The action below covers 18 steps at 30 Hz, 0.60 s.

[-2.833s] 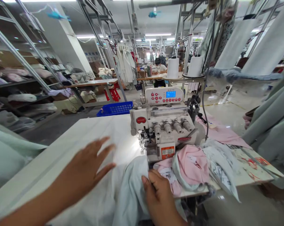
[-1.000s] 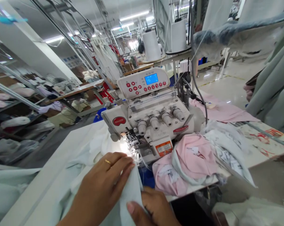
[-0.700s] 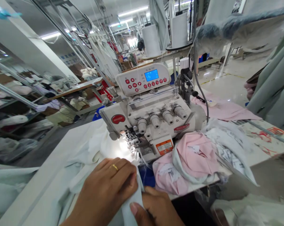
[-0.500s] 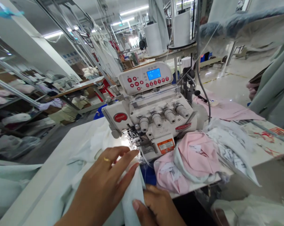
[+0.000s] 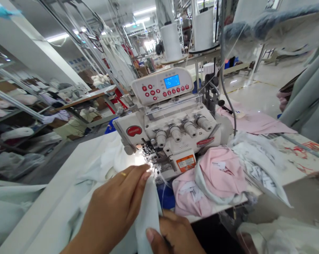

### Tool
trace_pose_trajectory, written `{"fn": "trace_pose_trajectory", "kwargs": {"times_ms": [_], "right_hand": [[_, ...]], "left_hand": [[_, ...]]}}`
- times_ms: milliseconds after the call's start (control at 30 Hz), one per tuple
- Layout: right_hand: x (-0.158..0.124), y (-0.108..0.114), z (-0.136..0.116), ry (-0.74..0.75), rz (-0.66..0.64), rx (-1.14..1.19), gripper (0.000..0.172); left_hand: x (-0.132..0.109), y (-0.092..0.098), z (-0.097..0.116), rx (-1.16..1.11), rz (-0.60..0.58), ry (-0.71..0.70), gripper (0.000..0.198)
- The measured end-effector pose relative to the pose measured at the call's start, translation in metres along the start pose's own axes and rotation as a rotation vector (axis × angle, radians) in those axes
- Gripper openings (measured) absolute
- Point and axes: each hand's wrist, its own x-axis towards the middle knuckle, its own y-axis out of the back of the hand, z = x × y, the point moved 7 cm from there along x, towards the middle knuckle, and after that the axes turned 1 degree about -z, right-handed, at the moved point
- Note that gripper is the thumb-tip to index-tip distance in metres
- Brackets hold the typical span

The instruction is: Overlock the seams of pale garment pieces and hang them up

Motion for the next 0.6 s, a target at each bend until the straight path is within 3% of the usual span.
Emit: {"fn": "trace_pose_trajectory", "kwargs": {"times_ms": [133,267,500,600], "right_hand": [[-0.001,-0.003,-0.002,0.049,0.025,-0.087,0.051],[-0.006,-0.007,0.004,0.027,0.05,-0.212,0.062],[-0.016,-0.019,0.027,0.01,0.007,-0.198,0.045],[-0.015,-0.017,0.024,0.012,0.02,-0.168,0.043]], "left_hand": [[-0.015,0.003,0.002,0.006,-0.005,-0.019,0.026],[-0.011,-0.008,-0.004,-0.104,-0.026,-0.008,0.016],[0.0,-0.005,-0.011,-0.258,-0.016,-0.093,0.01],[-0.003,-0.005,-0.015,-0.277,-0.045,-0.038,0.01]]}}
